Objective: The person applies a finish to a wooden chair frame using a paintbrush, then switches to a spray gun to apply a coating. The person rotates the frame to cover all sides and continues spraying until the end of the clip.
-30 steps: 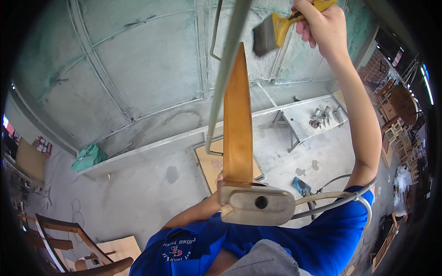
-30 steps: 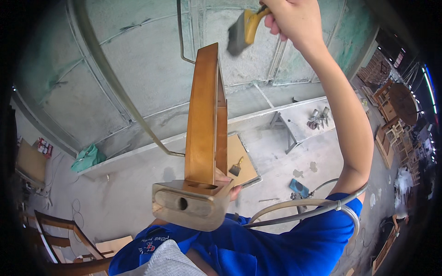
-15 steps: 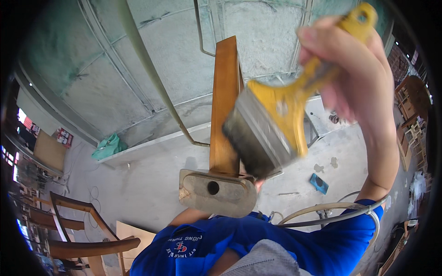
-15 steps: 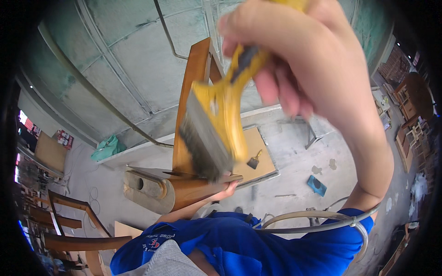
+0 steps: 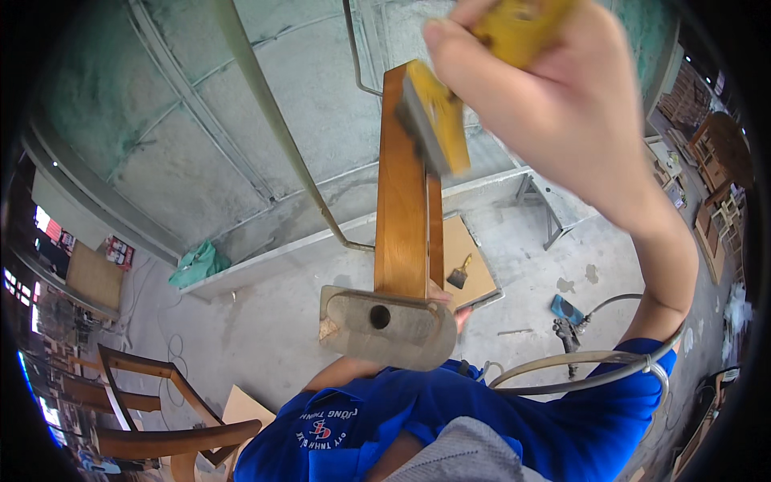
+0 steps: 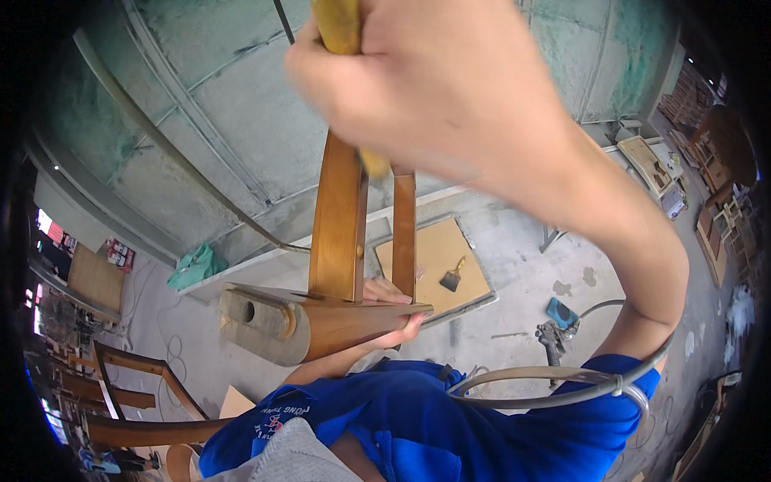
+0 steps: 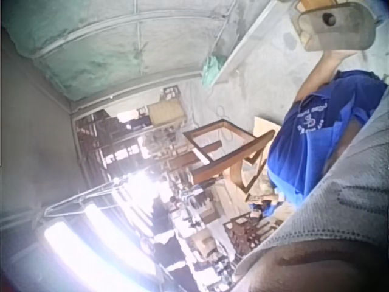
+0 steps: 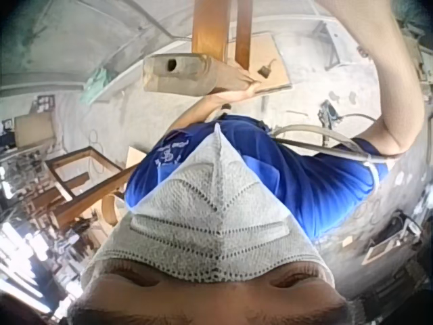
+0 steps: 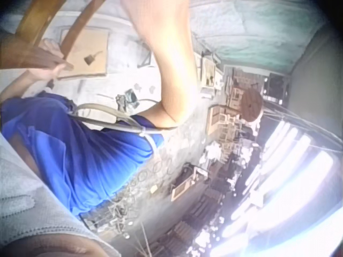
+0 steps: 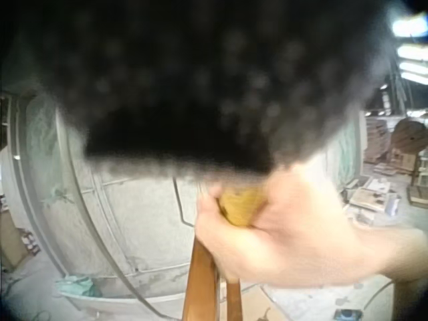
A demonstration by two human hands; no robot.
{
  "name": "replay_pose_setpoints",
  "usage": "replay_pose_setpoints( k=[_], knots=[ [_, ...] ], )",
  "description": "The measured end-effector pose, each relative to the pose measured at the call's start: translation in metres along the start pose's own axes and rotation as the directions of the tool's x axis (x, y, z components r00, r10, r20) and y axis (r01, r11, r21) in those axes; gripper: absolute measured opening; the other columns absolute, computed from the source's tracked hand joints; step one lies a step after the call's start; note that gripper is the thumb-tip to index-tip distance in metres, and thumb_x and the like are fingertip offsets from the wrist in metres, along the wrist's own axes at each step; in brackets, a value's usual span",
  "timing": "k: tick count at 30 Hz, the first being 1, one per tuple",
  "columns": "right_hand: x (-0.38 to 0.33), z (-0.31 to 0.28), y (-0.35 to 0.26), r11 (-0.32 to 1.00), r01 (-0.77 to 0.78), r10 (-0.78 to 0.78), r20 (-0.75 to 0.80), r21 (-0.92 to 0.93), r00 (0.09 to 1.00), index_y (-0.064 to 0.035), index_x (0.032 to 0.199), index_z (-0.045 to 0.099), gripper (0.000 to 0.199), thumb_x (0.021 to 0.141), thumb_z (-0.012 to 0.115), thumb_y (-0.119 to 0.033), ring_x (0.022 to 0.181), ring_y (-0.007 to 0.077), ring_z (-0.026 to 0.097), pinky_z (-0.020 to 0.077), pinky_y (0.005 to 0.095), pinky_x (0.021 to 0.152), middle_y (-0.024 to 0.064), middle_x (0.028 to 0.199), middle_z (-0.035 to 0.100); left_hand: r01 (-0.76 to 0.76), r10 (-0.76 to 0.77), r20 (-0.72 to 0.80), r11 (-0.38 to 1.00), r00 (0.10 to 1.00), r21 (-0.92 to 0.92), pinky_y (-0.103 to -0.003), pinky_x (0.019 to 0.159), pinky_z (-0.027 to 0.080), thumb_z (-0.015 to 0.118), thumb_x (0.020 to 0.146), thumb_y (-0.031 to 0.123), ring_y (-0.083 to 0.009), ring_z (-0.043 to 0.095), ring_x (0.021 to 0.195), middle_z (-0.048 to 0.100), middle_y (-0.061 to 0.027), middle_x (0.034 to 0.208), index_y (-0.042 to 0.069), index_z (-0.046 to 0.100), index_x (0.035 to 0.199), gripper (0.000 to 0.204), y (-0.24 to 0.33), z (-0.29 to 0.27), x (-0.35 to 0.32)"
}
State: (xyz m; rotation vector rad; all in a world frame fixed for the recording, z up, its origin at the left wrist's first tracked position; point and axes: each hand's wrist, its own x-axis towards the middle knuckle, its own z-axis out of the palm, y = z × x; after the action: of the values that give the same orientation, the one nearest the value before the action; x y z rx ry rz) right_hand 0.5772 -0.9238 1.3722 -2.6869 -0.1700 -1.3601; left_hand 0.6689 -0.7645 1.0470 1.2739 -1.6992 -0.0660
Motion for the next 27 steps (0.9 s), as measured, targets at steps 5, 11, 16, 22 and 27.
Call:
replay_pose_setpoints(
  k=[5,11,16,22,27],
  knots=[
    [0.042,-0.036,-0.029,0.575,-0.794,0.755,0.246,0.198,0.608,-0.0027,0.091,0.075,0.027,0.102,0.064,-0.025,0.037,0.0094,0.051,0.0384,0.0237,0.036,0.0019,0.057,0.065,-0.147,0.142,-0.153,0.989,0.978,-0.023,-0.031,0.065,0.05,0.087,0.075,0.014,-0.021,0.065,0.071,0.063,-0.0067,0.079,0.007,0.055,0.094,0.038,-0.009,0.006,0.001],
    [0.034,0.031,0.06,0.843,-0.524,0.5,-0.183,-0.121,0.846,-0.0023,0.088,0.073,0.025,0.101,0.063,-0.021,0.039,0.0085,0.052,0.039,0.0229,0.037,0.0026,0.061,0.066,-0.207,0.189,-0.241,0.977,0.952,-0.049,-0.029,0.069,0.052,0.091,0.069,0.006,-0.0205,0.069,0.079,0.064,-0.0085,0.094,0.004,0.046,0.115,0.065,-0.002,0.002,-0.011],
    [0.022,0.029,0.064,0.941,-0.093,0.036,-0.176,-0.326,0.984,-0.002,0.087,0.072,0.023,0.1,0.063,-0.018,0.041,0.0078,0.053,0.0395,0.0223,0.038,0.0033,0.065,0.067,-0.226,0.225,-0.036,0.974,0.974,-0.034,-0.029,0.067,0.052,0.089,0.069,0.004,-0.0195,0.069,0.076,0.066,-0.0079,0.09,0.002,0.051,0.108,0.054,0.002,-0.009,-0.01],
    [-0.038,-0.012,-0.034,0.986,0.004,-0.044,-0.235,-0.169,0.971,-0.0009,0.087,0.071,0.018,0.099,0.065,-0.014,0.045,0.0063,0.054,0.0403,0.021,0.041,0.0038,0.071,0.068,-0.227,0.199,-0.168,0.959,0.965,-0.168,-0.029,0.062,0.052,0.089,0.071,0.004,-0.0191,0.069,0.07,0.069,-0.0085,0.083,0.002,0.051,0.109,0.054,0.006,-0.002,-0.006],
    [-0.077,-0.046,-0.085,0.766,-0.534,0.616,-0.17,0.358,0.769,0.0005,0.098,0.071,0.013,0.098,0.068,-0.012,0.045,0.0047,0.053,0.0377,0.0179,0.039,0.0048,0.077,0.068,-0.357,0.356,-0.088,0.934,0.93,0.003,-0.029,0.064,0.052,0.09,0.072,0.004,-0.0187,0.068,0.072,0.068,-0.0075,0.087,0.003,0.048,0.109,0.056,-0.001,0.001,-0.002]
  ],
)
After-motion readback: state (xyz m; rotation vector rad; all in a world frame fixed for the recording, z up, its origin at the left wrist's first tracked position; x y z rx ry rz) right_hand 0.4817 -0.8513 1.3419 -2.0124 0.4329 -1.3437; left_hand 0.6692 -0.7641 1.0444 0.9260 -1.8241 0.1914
